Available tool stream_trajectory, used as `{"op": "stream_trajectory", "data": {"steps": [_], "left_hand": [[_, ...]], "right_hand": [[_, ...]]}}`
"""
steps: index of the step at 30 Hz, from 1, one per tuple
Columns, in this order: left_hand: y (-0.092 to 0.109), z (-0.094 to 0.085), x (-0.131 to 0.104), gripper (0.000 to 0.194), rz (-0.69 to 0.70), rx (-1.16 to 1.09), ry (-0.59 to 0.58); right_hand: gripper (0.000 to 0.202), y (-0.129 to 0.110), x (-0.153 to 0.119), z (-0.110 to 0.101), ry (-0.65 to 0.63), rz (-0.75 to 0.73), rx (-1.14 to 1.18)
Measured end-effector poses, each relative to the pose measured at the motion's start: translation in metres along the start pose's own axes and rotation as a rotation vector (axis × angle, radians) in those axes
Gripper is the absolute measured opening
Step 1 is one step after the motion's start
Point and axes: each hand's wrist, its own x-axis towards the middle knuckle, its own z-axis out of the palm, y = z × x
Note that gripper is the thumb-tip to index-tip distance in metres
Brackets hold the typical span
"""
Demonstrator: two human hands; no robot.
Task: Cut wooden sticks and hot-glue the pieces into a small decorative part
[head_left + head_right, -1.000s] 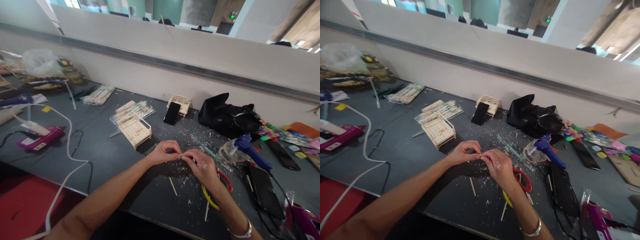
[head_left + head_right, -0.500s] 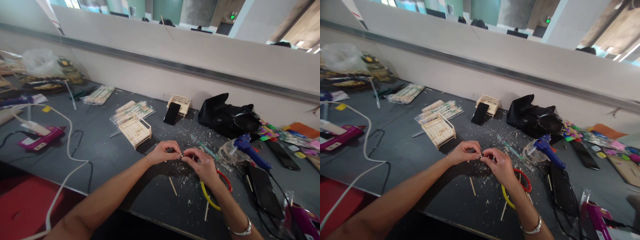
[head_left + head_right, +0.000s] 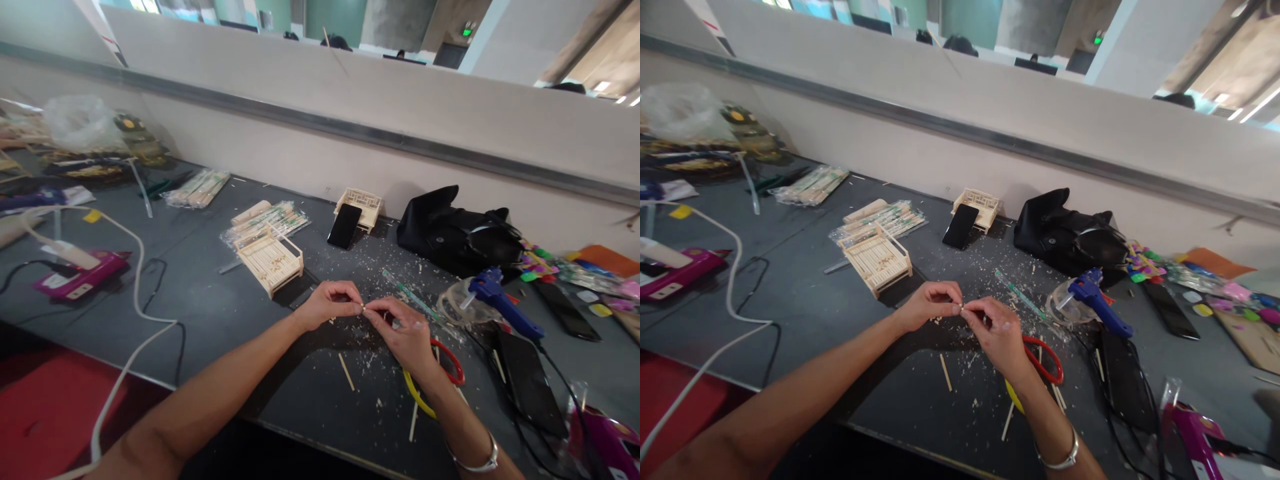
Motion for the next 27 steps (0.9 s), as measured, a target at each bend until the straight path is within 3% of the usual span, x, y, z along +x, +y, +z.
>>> {"op": "stream_trajectory", "data": {"steps": [13, 27], "left_hand": [[0.0004, 0.0017, 0.0005, 0.033, -0.031, -0.128, 0.067], [0.0010, 0.0033, -0.0006, 0.031, -0.040, -0.135, 0.026]], "right_hand": [[0.015, -0.0003, -0.0009, 0.0011, 0.049, -0.051, -0.006], [0.017, -0.0022, -0.0019, 0.0031, 0.037, -0.020, -0.005]]}}
